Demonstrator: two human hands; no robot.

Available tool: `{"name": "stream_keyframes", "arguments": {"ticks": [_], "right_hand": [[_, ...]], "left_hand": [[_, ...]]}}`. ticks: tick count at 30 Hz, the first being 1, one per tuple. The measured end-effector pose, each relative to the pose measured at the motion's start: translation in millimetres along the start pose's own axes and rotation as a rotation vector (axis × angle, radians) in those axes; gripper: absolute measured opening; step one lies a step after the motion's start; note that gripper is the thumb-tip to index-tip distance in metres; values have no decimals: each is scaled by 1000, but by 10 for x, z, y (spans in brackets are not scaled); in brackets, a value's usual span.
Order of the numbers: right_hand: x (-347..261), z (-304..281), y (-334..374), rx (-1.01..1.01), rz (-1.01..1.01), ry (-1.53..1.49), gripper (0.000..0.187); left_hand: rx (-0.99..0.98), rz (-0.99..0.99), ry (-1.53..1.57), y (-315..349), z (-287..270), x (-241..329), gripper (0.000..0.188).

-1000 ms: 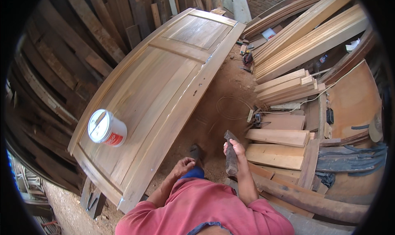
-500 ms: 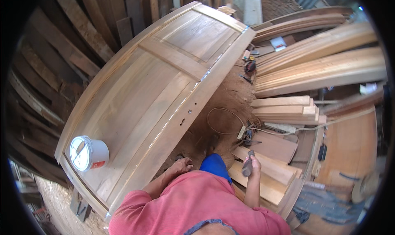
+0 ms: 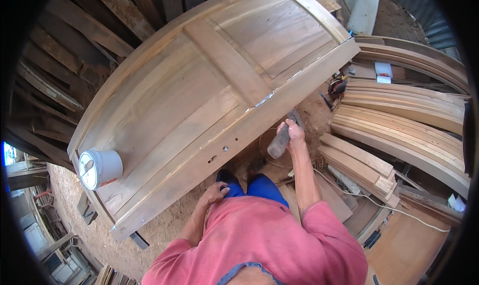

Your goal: The person assembles a wooden door by applying glue, hammering the joints, flipping the door over, and removing a nail using pliers.

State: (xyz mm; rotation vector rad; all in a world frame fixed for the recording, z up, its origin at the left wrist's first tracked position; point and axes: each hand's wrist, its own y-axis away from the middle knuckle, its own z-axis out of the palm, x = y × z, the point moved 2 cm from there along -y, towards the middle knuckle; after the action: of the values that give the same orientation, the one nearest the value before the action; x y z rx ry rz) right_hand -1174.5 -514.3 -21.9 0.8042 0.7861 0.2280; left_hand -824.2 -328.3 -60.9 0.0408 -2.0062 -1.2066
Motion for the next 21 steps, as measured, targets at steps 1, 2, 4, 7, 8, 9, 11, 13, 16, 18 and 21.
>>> {"name": "stream_keyframes", "arguments": {"ticks": [1, 2, 4, 7, 8, 9, 11, 13, 16, 18, 21], "right_hand": [[21, -199, -31, -30, 71, 5, 20], [-77, -379, -79, -64, 115, 16, 22], [-22, -824, -6, -83, 200, -156, 26], [-71, -1287, 173, 38, 229, -339, 27], [-134, -1391, 213, 143, 167, -292, 23], [-152, -1522, 195, 321, 56, -316, 20], [-108, -1603, 100, 553, -95, -313, 14], [-96, -1535, -53, 671, -171, -257, 9], [-36, -811, -315, 313, -97, -59, 10], [-24, -51, -278, 151, -4, -141, 16], [-113, -387, -182, 20, 29, -40, 21]], "left_hand": [[-116, 63, 52, 54, -118, 344, 44], [-223, 172, 290, -91, -125, 467, 38], [-278, 289, 639, -186, -367, 1004, 24], [128, 393, 565, -656, -879, 1444, 29], [265, 345, 370, -749, -1165, 1643, 36], [395, 294, 171, -792, -1426, 1818, 43], [618, 409, -209, -1025, -1706, 1826, 52], [640, 448, -406, -1211, -1765, 1718, 59], [501, 453, -500, -1304, -1697, 1600, 67], [582, 523, -653, -1193, -1602, 1553, 70], [561, 529, -622, -1224, -1565, 1506, 74]]}}
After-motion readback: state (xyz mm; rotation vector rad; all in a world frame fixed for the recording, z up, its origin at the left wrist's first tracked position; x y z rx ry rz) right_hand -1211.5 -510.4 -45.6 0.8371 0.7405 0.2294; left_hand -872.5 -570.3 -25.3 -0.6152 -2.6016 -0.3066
